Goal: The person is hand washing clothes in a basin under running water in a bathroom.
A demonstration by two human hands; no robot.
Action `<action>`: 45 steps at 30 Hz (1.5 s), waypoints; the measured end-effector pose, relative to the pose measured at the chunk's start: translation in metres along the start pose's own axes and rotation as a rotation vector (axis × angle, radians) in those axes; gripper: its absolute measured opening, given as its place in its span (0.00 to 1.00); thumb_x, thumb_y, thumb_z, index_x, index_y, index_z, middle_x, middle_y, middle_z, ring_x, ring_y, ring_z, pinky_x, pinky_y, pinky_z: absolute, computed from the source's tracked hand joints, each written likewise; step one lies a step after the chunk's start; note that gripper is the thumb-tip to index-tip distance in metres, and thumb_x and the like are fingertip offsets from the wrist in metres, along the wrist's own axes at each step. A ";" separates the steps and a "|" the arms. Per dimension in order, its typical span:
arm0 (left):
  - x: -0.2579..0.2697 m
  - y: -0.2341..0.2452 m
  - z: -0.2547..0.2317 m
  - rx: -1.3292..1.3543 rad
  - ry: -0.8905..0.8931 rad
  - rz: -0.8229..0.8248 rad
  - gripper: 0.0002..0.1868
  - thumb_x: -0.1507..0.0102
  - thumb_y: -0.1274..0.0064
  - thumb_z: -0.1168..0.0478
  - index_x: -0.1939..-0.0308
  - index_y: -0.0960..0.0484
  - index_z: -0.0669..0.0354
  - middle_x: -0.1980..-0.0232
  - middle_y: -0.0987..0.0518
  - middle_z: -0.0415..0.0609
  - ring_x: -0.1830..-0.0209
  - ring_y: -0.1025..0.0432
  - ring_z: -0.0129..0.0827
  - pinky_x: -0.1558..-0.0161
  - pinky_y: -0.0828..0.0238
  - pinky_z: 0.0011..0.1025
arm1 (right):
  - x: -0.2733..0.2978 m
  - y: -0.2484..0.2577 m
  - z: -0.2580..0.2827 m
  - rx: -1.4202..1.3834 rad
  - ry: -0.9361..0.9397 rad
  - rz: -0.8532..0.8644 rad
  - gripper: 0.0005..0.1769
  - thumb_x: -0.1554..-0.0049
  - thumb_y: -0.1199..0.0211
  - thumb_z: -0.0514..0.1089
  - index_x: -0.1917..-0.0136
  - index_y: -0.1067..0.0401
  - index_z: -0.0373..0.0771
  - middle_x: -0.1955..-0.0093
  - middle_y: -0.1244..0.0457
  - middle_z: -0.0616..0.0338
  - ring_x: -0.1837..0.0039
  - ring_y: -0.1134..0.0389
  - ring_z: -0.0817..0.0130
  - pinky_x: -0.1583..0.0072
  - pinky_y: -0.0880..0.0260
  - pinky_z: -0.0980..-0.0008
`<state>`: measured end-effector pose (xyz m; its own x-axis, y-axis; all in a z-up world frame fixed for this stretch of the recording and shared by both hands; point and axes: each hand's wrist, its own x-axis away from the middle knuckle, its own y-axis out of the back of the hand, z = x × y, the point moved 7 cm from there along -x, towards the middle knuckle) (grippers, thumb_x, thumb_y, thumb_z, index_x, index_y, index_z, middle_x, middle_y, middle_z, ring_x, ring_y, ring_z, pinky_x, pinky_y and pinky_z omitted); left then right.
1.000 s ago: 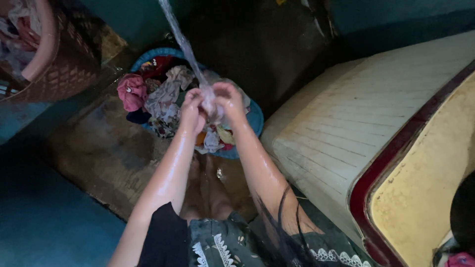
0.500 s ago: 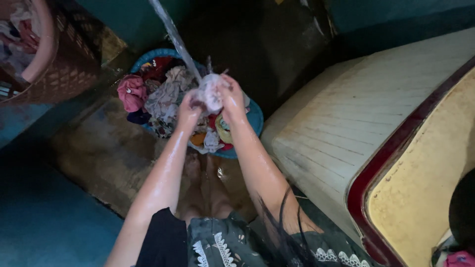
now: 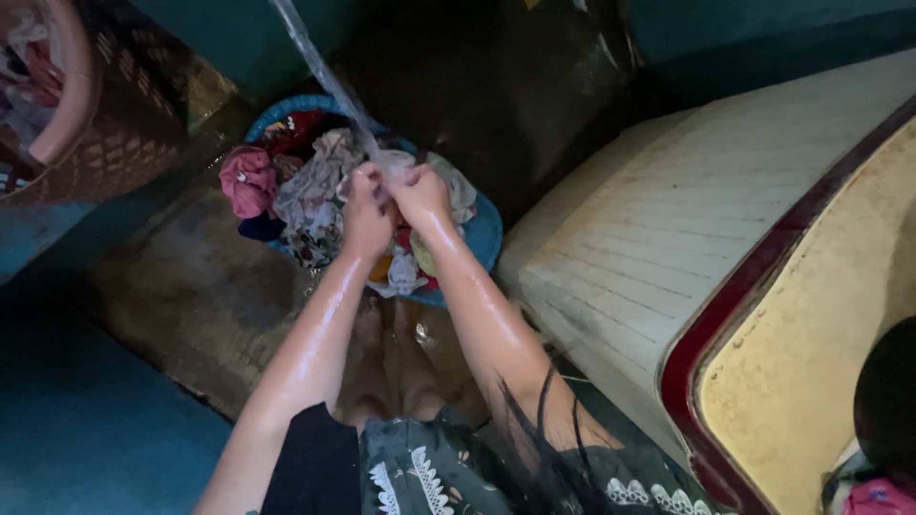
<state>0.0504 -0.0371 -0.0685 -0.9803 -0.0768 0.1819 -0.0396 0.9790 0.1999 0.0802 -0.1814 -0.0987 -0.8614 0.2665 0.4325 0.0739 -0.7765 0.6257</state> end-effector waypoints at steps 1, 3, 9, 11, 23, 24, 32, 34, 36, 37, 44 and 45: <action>0.001 0.004 0.001 -0.003 -0.003 -0.001 0.24 0.38 0.45 0.72 0.39 0.34 0.63 0.42 0.23 0.58 0.41 0.25 0.45 0.43 0.24 0.39 | -0.004 -0.006 0.000 -0.003 0.002 0.000 0.24 0.53 0.24 0.55 0.59 0.26 0.32 0.56 0.29 0.41 0.55 0.27 0.52 0.50 0.28 0.59; 0.006 0.008 0.000 -0.174 -0.058 0.070 0.27 0.41 0.45 0.73 0.38 0.35 0.63 0.44 0.21 0.61 0.42 0.25 0.50 0.42 0.29 0.43 | -0.010 -0.019 -0.005 -0.294 -0.037 -0.007 0.22 0.58 0.25 0.46 0.55 0.29 0.36 0.58 0.31 0.48 0.57 0.28 0.57 0.55 0.27 0.60; 0.004 0.019 -0.009 -0.144 0.044 0.034 0.25 0.38 0.41 0.64 0.39 0.33 0.59 0.44 0.19 0.58 0.42 0.23 0.48 0.42 0.27 0.40 | -0.045 -0.099 -0.077 -0.979 -0.175 0.074 0.16 0.51 0.36 0.36 0.50 0.34 0.31 0.59 0.35 0.53 0.61 0.31 0.61 0.60 0.29 0.62; -0.001 0.016 0.015 -0.259 0.100 0.062 0.24 0.38 0.41 0.57 0.42 0.31 0.60 0.43 0.21 0.61 0.42 0.24 0.50 0.41 0.28 0.41 | -0.052 -0.109 -0.085 -1.109 -0.179 0.097 0.14 0.49 0.38 0.36 0.50 0.34 0.30 0.59 0.37 0.53 0.63 0.35 0.62 0.63 0.33 0.62; -0.010 -0.022 0.102 -0.559 0.495 0.502 0.26 0.36 0.57 0.47 0.38 0.18 0.49 0.34 0.22 0.61 0.33 0.29 0.53 0.32 0.37 0.44 | 0.006 0.016 -0.002 -0.897 -0.002 -0.066 0.33 0.63 0.40 0.22 0.42 0.32 0.37 0.50 0.33 0.58 0.51 0.31 0.68 0.52 0.27 0.66; -0.013 -0.013 0.091 -0.661 0.585 0.364 0.27 0.38 0.52 0.52 0.35 0.22 0.48 0.34 0.24 0.63 0.33 0.30 0.55 0.30 0.38 0.44 | 0.003 0.022 -0.007 -0.761 0.122 -0.093 0.31 0.61 0.38 0.22 0.43 0.30 0.35 0.50 0.33 0.57 0.50 0.31 0.69 0.50 0.28 0.67; -0.024 0.013 0.050 -0.346 0.538 -0.022 0.31 0.41 0.52 0.55 0.32 0.31 0.54 0.28 0.36 0.64 0.35 0.35 0.60 0.37 0.40 0.46 | 0.010 0.107 -0.009 0.013 0.261 -0.276 0.10 0.48 0.37 0.32 0.54 0.19 0.38 0.55 0.33 0.44 0.52 0.29 0.53 0.49 0.29 0.60; -0.030 -0.002 0.033 -0.519 0.187 0.185 0.35 0.51 0.52 0.67 0.37 0.23 0.55 0.28 0.34 0.61 0.37 0.34 0.59 0.41 0.36 0.45 | 0.004 0.115 -0.018 0.129 0.293 -0.322 0.10 0.49 0.36 0.34 0.54 0.19 0.38 0.54 0.33 0.41 0.51 0.30 0.48 0.48 0.30 0.57; -0.031 0.002 0.020 -0.357 0.161 0.122 0.16 0.33 0.51 0.64 0.42 0.18 0.59 0.31 0.26 0.59 0.35 0.30 0.54 0.33 0.36 0.43 | 0.000 0.115 -0.026 0.215 0.299 -0.302 0.07 0.48 0.34 0.37 0.55 0.20 0.36 0.51 0.33 0.41 0.50 0.30 0.45 0.47 0.29 0.55; -0.032 0.003 0.018 -0.358 0.160 0.122 0.16 0.33 0.51 0.64 0.42 0.18 0.59 0.31 0.26 0.59 0.35 0.30 0.54 0.33 0.36 0.43 | 0.000 0.118 -0.021 0.215 0.300 -0.303 0.07 0.48 0.34 0.37 0.55 0.20 0.36 0.51 0.33 0.41 0.50 0.30 0.45 0.47 0.29 0.55; -0.009 0.004 -0.033 -0.194 0.282 0.047 0.18 0.40 0.56 0.73 0.48 0.21 0.60 0.44 0.17 0.57 0.43 0.21 0.42 0.42 0.23 0.34 | -0.005 0.033 -0.026 -0.302 -0.233 0.238 0.22 0.48 0.31 0.57 0.51 0.22 0.38 0.50 0.28 0.54 0.46 0.27 0.59 0.42 0.30 0.62; 0.001 0.002 -0.054 -0.197 0.272 0.002 0.19 0.40 0.53 0.73 0.45 0.29 0.63 0.44 0.21 0.57 0.45 0.23 0.43 0.49 0.22 0.35 | -0.010 0.008 -0.021 -0.349 -0.108 0.310 0.26 0.45 0.29 0.59 0.49 0.24 0.33 0.48 0.29 0.51 0.44 0.28 0.56 0.41 0.30 0.60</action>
<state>0.0598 -0.0450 -0.0162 -0.8919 -0.1479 0.4273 0.0268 0.9261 0.3764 0.0787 -0.2024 -0.1115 -0.7669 0.0350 0.6408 0.1303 -0.9692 0.2089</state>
